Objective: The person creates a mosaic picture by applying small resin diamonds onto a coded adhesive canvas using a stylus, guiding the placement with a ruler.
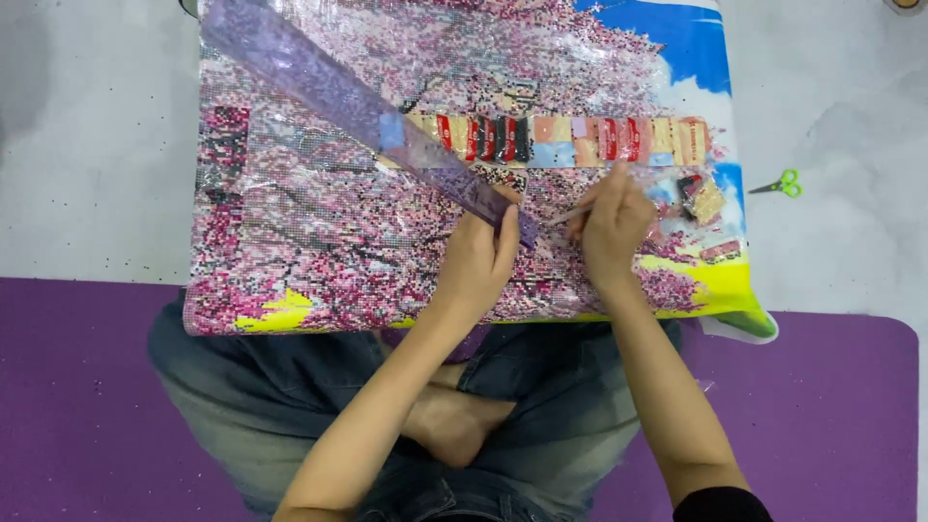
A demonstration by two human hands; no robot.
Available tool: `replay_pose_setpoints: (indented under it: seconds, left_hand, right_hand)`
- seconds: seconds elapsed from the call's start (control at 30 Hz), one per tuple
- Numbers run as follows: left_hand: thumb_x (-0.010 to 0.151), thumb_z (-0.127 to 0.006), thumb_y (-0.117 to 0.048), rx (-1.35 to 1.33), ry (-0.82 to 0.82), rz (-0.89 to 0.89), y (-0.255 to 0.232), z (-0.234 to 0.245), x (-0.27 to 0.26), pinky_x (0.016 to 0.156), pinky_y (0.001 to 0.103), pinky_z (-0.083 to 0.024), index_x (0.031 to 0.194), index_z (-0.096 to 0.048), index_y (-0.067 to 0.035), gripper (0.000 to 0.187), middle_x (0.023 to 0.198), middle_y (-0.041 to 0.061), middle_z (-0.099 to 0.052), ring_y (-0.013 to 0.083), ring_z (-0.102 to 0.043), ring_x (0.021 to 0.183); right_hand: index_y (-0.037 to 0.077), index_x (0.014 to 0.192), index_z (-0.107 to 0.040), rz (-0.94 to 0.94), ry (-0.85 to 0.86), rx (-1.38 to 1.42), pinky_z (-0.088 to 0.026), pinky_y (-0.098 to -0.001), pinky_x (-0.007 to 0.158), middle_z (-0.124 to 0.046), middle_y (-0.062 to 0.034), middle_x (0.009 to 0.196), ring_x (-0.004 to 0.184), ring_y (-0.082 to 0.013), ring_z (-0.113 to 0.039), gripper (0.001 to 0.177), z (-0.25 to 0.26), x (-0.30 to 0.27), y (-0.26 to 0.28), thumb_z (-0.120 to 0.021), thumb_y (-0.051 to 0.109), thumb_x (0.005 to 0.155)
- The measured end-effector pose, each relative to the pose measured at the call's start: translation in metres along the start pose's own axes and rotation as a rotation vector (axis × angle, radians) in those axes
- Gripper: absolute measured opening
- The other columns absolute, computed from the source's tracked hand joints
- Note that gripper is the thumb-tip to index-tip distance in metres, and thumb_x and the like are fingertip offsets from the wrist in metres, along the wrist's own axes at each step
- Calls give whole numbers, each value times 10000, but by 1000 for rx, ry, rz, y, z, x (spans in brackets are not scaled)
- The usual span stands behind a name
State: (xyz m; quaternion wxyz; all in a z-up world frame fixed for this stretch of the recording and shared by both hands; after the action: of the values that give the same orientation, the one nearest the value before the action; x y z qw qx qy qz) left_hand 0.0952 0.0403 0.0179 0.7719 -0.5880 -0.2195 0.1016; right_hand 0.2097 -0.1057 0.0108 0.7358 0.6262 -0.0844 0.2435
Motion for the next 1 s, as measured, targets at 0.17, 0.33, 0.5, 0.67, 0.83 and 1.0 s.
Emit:
replay_pose_setpoints:
  seconds: [0.17, 0.33, 0.5, 0.67, 0.83, 1.0]
  left_hand:
    - [1010, -364, -144, -13, 7, 8, 4, -1, -5, 463, 272, -455, 1073, -524, -27, 208, 615, 75, -506, 171, -549, 478]
    - [1007, -351, -141, -41, -3, 23, 3, 3, -2, 467, 247, -469, 1059, -524, -9, 223, 596, 68, -538, 144, -582, 467]
    - [1009, -360, -140, -36, -20, 10, 4, 3, -2, 443, 264, -452, 1052, -518, -25, 201, 580, 104, -524, 178, -581, 457]
    - [1009, -359, -141, -27, -22, 15, 5, 3, -2, 450, 277, -464, 1056, -520, -16, 209, 603, 113, -540, 185, -586, 475]
    - [1011, -361, -152, 2, -27, 5, 7, 1, -1, 462, 289, -463, 1059, -522, -12, 219, 629, 134, -545, 205, -579, 496]
    - [1003, -386, -148, 20, -34, 5, 5, 3, -3, 471, 310, -467, 1061, -533, -18, 205, 652, 150, -558, 226, -589, 520]
  right_hand:
    - [31, 588, -536, 43, 67, -36, -364, -212, 303, -484, -109, 378, 305, -153, -496, 553, -9, -2, 12, -330, 182, 1079]
    - [36, 593, -533, 100, 103, -69, -348, -232, 303, -475, -105, 370, 290, -166, -473, 533, -14, -3, 17, -343, 157, 1076]
    - [74, 589, -536, 104, 165, -168, -354, -209, 311, -488, -66, 374, 301, -138, -474, 545, -19, -3, 13, -327, 184, 1080]
    - [82, 604, -533, 235, 227, -346, -339, -229, 336, -462, -68, 373, 304, -159, -464, 534, -28, -8, 20, -319, 186, 1082]
    - [112, 617, -520, 158, 246, -330, -311, -199, 340, -437, -41, 369, 298, -143, -433, 524, -28, -9, 13, -303, 219, 1081]
    - [74, 586, -523, -3, 97, -61, -345, -202, 336, -421, -44, 348, 299, -127, -446, 570, -16, -2, 9, -287, 208, 1087]
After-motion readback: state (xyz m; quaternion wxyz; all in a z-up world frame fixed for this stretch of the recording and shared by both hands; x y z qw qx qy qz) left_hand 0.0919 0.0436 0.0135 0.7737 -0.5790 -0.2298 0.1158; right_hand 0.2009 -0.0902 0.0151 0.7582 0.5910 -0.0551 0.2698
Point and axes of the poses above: each hand's wrist, its own x-axis towards the middle knuckle, its own z-axis out of the back of the hand, y = z × x, the point moved 10 cm from there along x, towards the middle knuckle
